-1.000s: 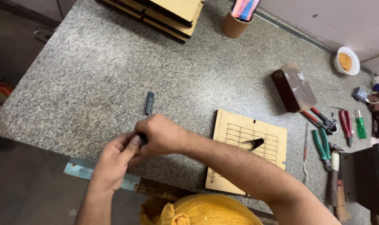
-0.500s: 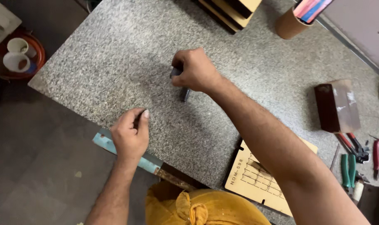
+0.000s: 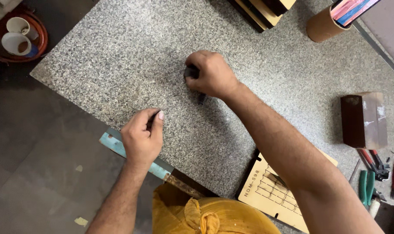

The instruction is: The person arranges small black metal pieces on a wooden template, then uses a black marker to draw lines on the pieces. The person handles the pieces one at a time, placing them in template slots and marking them before moving to the next piece.

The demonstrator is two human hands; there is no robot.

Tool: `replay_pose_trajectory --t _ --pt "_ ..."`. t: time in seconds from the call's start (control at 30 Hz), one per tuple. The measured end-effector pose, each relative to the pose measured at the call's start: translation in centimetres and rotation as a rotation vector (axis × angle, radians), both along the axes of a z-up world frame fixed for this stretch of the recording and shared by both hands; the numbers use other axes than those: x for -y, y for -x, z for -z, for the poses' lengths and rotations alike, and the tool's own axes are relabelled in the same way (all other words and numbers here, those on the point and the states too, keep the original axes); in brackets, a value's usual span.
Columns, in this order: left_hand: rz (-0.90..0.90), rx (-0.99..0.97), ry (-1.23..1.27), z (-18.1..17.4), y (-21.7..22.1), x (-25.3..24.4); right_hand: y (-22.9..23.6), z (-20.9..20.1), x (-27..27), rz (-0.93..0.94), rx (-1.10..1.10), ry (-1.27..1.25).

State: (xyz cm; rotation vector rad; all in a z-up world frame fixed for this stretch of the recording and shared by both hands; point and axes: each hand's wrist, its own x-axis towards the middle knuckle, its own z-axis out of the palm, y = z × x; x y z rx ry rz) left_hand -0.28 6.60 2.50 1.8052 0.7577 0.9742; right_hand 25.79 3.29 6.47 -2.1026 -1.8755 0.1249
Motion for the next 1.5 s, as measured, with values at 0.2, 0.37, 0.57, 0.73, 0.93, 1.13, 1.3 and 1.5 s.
replay_pose_trajectory --t 0.2,0.37,0.57,0.73,0.93,1.13,1.3,1.5 --pt "0.021 -0.073 0.062 -0.4 -0.6 -0.7 -0.3 -0.3 -0.6 -0.281 0.153 -0.103" --pt "0.028 -0.097 0.158 -0.4 -1.3 -1.4 -0.5 0.3 -1.9 -0.423 0.219 -0.09" --pt "0.055 -0.049 0.102 0.2 -5.4 -3.9 0.4 1.0 -2.2 -0.502 0.234 -0.259" --pt "0.06 -0.052 -0.008 0.8 -8.2 -5.3 0.9 0.5 -2.0 -0.484 0.2 -0.187" --pt "0.069 -0.062 -0.043 1.0 -8.3 -5.2 0.9 -1.4 -1.4 -0.493 0.116 -0.103" --pt "0.07 -0.218 -0.234 1.3 -8.5 -4.1 1.0 -1.9 -1.2 -0.522 0.082 -0.055" --pt "0.047 -0.208 -0.306 1.3 -8.4 -3.7 0.5 -1.5 -0.2 -0.529 0.147 -0.115" --pt "0.072 -0.14 -0.255 1.4 -8.3 -4.3 -1.1 1.2 0.7 -0.53 0.138 -0.148"
